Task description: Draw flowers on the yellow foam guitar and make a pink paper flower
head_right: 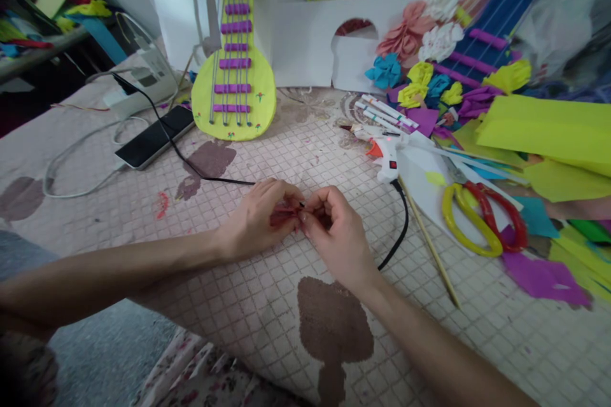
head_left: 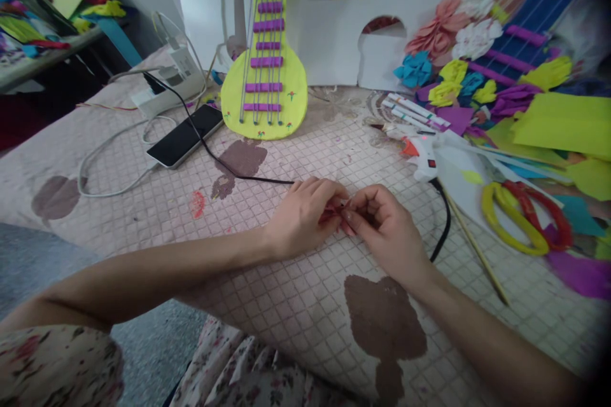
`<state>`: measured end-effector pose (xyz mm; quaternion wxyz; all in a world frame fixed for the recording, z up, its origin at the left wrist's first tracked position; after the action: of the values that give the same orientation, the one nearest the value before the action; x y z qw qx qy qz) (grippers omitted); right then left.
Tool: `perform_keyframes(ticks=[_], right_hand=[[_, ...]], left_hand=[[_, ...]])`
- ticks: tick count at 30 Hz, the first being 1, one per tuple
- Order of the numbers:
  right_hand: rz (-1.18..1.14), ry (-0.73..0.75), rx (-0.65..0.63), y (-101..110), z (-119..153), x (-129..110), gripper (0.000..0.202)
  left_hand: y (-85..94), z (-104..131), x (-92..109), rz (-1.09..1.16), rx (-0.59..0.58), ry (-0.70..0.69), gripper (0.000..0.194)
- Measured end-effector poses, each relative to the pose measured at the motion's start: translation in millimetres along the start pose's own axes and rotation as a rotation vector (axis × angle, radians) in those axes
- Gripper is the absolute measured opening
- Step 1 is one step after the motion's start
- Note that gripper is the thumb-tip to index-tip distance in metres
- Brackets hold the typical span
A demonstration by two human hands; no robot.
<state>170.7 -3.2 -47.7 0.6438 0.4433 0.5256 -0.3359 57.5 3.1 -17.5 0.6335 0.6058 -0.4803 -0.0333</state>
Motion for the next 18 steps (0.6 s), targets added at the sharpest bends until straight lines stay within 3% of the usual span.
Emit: perform_keyframes(ticks=[8, 15, 18], right_hand=[[-0.104, -0.024, -0.019, 7, 3, 3, 0.013], [-0.187, 0.032, 0.242, 40, 13, -3, 0.018], [-0.182, 0.050, 0.279, 46, 14, -6, 0.017]], left_hand=[[-0.1, 0, -2, 0.010, 0.002, 0.003, 0.019], [1.0, 1, -2, 0.032, 0.001, -0.023, 0.022], [3.1, 2, 0, 0.036, 0.007, -0.044, 0.023]])
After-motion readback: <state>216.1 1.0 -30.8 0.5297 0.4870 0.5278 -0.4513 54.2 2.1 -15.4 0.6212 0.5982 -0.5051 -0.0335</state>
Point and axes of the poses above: each hand's wrist, its own z-axis away from the middle knuckle, its own y-axis out of the back of the hand, x = y × z, the point moved 8 cm from there along -z, towards the middle knuckle, and after that the axes turned 13 degrees about -x, right-handed, at the moved point
